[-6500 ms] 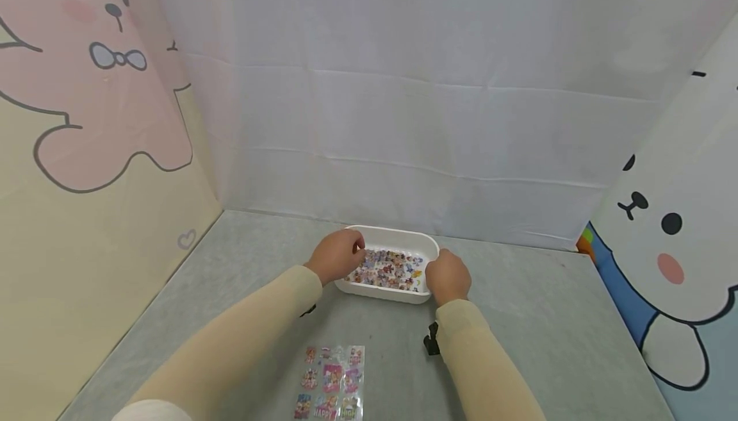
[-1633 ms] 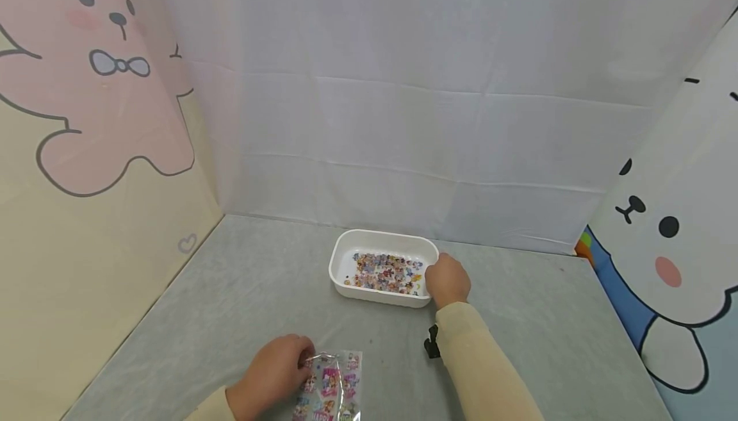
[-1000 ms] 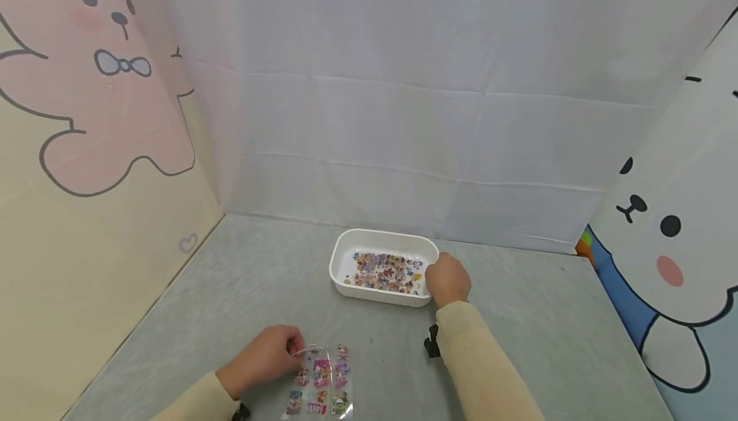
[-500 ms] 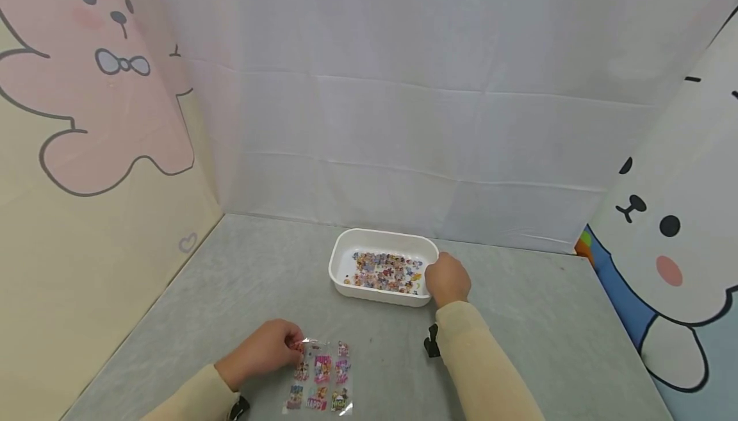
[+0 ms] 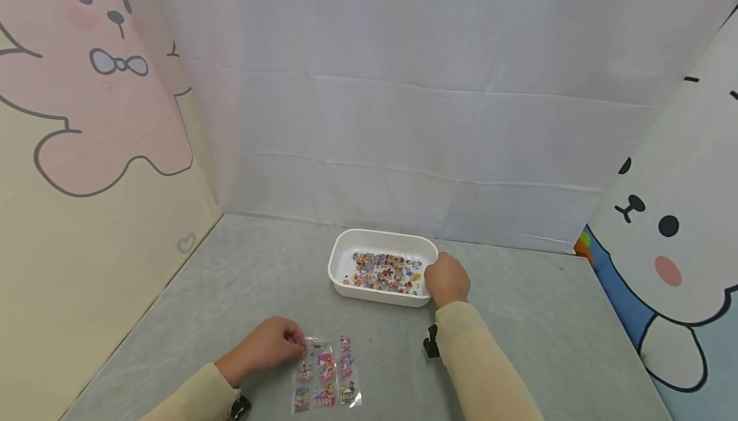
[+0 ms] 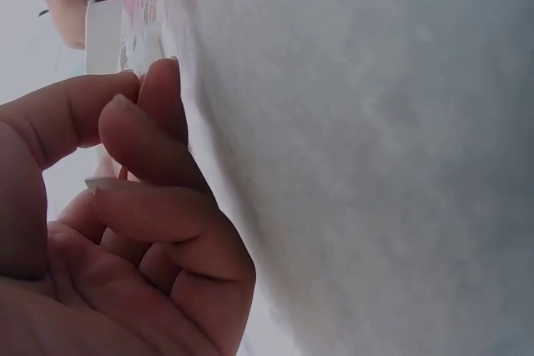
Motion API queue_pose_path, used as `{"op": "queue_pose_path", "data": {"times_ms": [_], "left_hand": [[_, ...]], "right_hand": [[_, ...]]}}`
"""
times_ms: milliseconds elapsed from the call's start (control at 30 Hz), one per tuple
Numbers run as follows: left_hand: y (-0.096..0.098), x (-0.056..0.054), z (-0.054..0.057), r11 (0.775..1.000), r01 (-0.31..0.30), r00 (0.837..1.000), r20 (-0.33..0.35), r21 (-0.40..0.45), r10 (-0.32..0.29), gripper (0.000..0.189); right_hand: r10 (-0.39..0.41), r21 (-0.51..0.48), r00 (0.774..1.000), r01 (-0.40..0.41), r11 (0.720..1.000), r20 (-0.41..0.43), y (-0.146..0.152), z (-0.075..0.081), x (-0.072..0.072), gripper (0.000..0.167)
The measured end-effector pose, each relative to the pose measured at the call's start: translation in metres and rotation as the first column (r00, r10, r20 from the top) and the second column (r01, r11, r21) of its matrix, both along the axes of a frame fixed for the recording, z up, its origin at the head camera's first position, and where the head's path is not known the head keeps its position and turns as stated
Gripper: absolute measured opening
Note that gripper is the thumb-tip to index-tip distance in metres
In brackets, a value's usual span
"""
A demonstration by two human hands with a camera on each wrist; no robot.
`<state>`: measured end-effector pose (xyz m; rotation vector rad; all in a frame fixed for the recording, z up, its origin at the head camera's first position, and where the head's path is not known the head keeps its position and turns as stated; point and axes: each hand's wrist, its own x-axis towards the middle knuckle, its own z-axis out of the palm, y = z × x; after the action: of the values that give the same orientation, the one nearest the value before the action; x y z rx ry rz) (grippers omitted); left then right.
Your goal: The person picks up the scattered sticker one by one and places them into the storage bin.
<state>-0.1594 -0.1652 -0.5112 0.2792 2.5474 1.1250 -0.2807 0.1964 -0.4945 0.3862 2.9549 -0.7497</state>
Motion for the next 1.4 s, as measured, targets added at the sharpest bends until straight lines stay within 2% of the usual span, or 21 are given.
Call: {"op": "queue_pose_path", "data": {"times_ms": [200, 300, 600, 867, 1167, 1400], "left_hand": [[0.001, -0.003, -0.003, 0.999, -0.035, 0.999, 0.016, -0.042, 0.035, 0.021], [0.0, -0.005, -0.003, 0.999, -0.026, 1.0, 0.008, -0.04, 0.027, 0.022], [-0.003, -0.009, 0.0, 0.995, 0.016, 0.998, 0.054, 0.101, -0.021, 0.019], [-0.001, -0.012, 0.002, 0.99, 0.013, 0.996, 0.08, 0.14, -0.024, 0.019], [0.006, -0.014, 0.008, 0.975, -0.043, 0.991, 0.133, 0.217, 0.014, 0.009], [0.01, -0.022, -0.001, 0.97, -0.071, 0.988, 0.15, 0.231, 0.036, 0.011]], "right_hand": [[-0.003, 0.004, 1.0, 0.003, 1.0, 0.002, 0.0, -0.002, -0.001, 0.05], [-0.004, 0.001, 1.0, 0.004, 1.0, 0.004, 0.0, -0.002, -0.002, 0.05], [-0.005, 0.009, 1.0, 0.005, 1.0, 0.001, -0.001, -0.003, -0.002, 0.05], [-0.004, 0.006, 1.0, 0.004, 1.0, -0.008, 0.0, -0.002, -0.003, 0.05], [-0.005, 0.013, 1.0, 0.005, 1.0, 0.004, -0.001, -0.001, -0.002, 0.05], [-0.012, 0.009, 1.0, 0.012, 1.0, 0.004, -0.001, -0.002, -0.002, 0.05]]}}
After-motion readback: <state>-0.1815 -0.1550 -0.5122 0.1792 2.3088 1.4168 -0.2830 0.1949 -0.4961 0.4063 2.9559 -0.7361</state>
